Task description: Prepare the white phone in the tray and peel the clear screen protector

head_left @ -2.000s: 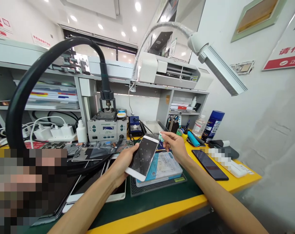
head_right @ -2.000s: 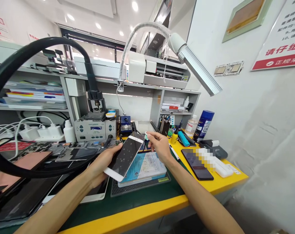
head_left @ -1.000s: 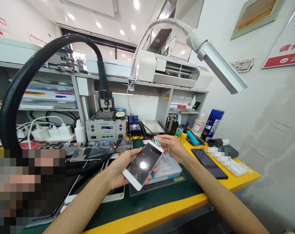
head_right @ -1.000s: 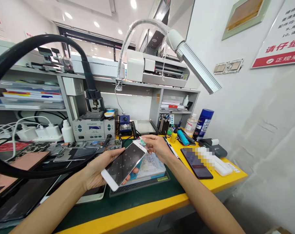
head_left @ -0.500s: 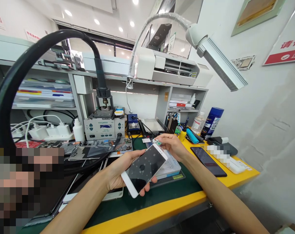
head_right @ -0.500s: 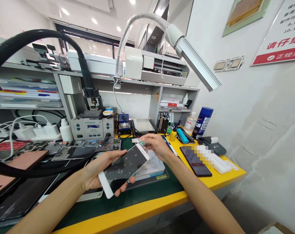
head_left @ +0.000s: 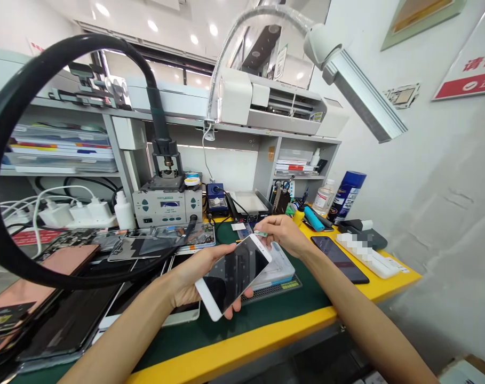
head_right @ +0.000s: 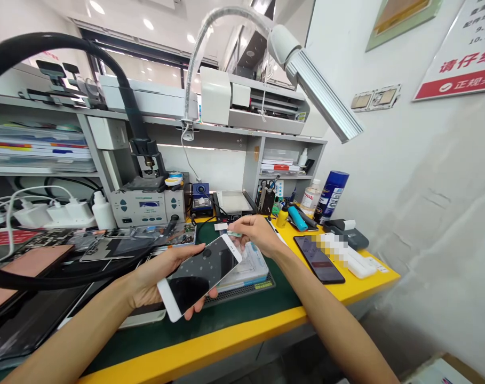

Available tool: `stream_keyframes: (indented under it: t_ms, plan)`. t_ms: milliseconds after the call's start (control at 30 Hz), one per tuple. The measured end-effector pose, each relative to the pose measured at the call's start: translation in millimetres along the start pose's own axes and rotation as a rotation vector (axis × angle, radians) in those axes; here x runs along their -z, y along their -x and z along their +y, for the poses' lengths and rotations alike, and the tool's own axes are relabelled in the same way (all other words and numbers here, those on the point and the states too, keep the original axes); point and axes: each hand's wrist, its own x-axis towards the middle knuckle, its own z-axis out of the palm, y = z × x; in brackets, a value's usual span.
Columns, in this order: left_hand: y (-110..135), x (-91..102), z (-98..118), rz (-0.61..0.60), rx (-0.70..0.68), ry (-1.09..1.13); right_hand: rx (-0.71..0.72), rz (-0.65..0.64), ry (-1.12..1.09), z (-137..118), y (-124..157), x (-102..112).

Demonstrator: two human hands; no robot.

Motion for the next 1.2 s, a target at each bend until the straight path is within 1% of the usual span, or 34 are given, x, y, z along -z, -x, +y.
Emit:
stream_keyframes:
  t_ms: [167,333,700,900,1100,1200]
  plan:
    - [1.2,3.0,2.6,0.043,-0.021,0.009,-0.022,0.022,-0.055,1.2,-1.5,-1.5]
    - [1.3,1.8,3.8,0.084,-0.055,0.014,-0.049,0.065,-0.069,2.8,-3.5,-2.6]
    - [2.7,1.6,4.6,0.106,-0.139,0.001,-0.065,0.107,-0.036,4.0,-3.0,-1.0]
    - [3.6,1.3,6.1,0.112,-0.158,0.009,-0.071,0.112,-0.029,4.0,-2.7,-1.3]
    - [4.7,3.2,7.3,0.176,-0.189,0.018,-0.084,0.130,-0.036,2.4,-2.6,-2.9]
    - [4.6,4.0,7.3,0.164,-0.196,0.017,-0.085,0.128,-0.040,2.0,-2.3,-3.3]
